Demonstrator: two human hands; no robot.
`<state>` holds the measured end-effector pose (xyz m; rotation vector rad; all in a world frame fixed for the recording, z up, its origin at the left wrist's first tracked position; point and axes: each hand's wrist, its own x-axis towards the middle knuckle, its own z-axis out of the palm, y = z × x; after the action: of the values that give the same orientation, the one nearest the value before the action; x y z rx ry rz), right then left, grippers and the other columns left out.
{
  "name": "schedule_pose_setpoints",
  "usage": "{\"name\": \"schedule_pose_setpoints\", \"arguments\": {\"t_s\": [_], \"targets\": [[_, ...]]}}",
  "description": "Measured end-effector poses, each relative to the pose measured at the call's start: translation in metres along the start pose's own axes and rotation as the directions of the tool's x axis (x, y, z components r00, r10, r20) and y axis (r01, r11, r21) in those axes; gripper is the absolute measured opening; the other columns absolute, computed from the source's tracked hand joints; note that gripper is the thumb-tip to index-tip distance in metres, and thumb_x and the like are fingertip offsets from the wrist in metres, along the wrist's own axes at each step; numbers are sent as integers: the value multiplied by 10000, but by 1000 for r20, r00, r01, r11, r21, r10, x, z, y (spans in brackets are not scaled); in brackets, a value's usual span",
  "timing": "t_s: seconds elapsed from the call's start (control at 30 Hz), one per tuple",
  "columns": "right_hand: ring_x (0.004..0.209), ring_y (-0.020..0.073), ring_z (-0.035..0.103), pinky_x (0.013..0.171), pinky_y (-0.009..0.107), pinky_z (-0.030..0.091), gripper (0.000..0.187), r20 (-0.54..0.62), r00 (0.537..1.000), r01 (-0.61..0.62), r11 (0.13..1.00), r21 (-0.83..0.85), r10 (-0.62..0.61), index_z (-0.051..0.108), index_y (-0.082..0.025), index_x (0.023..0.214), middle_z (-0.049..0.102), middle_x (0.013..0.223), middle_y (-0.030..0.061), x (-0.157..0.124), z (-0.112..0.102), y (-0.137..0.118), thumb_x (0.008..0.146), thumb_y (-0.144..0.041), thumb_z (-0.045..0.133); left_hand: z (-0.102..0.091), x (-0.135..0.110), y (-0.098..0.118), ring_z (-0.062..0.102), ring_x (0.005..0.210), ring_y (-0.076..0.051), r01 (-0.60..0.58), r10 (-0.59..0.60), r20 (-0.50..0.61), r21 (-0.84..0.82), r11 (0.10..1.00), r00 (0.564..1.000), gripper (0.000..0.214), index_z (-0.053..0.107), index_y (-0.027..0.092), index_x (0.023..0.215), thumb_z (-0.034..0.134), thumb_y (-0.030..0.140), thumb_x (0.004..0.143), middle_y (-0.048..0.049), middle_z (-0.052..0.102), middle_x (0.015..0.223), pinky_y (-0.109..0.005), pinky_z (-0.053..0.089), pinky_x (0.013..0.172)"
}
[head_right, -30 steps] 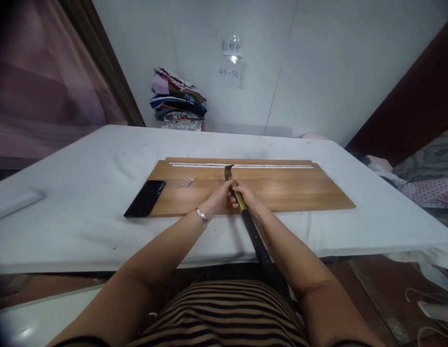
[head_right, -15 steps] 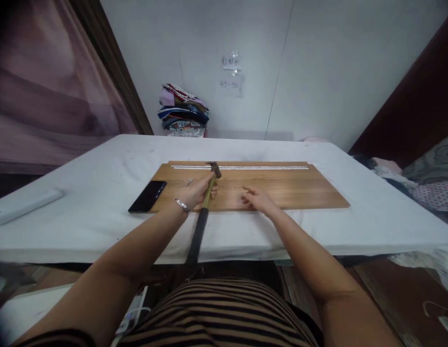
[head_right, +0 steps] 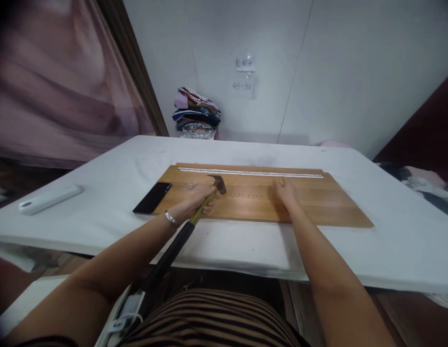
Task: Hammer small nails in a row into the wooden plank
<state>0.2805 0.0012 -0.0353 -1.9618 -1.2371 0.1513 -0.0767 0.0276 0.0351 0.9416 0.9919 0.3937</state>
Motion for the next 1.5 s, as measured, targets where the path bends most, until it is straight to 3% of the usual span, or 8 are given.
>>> {"name": "schedule_pose_setpoints", "arguments": {"t_s": [0.17,0.37,0.63,1.5], "targets": [[1136,275,550,983,408,400,492,-46,998,-49,997,62,52,558,-125,1234,595,1238,184,27,23,-6,814,-366,473,14,-5,7,327,349,-47,13,-11,-62,37,999,998,390,522,159,900,439,541,889,47,410,541,-164,245,346],[984,230,615,908,383,452,499,-77,989,-111,984,137,123,548,-183,1260,662,1094,107,30,36,13,814,-384,448,17,2,11,323,356,-43,24,-12,-107,102,994,994,417,527,156,916,448,563,877,57,392,543,-167,237,364],[932,236,627,894,386,462,428,-6,1000,-25,997,69,26,647,-180,1155,700,1020,96,34,35,20,774,-307,500,16,11,5,321,368,-43,25,-11,-112,120,992,994,429,537,154,937,434,567,876,59,392,569,-171,247,372],[939,224,652,889,366,472,439,19,998,-62,994,85,61,671,-168,1155,715,1041,102,29,33,13,753,-269,523,21,6,14,299,355,-49,59,-47,-161,71,996,986,403,531,169,886,466,566,862,59,371,538,-172,232,353]]}}
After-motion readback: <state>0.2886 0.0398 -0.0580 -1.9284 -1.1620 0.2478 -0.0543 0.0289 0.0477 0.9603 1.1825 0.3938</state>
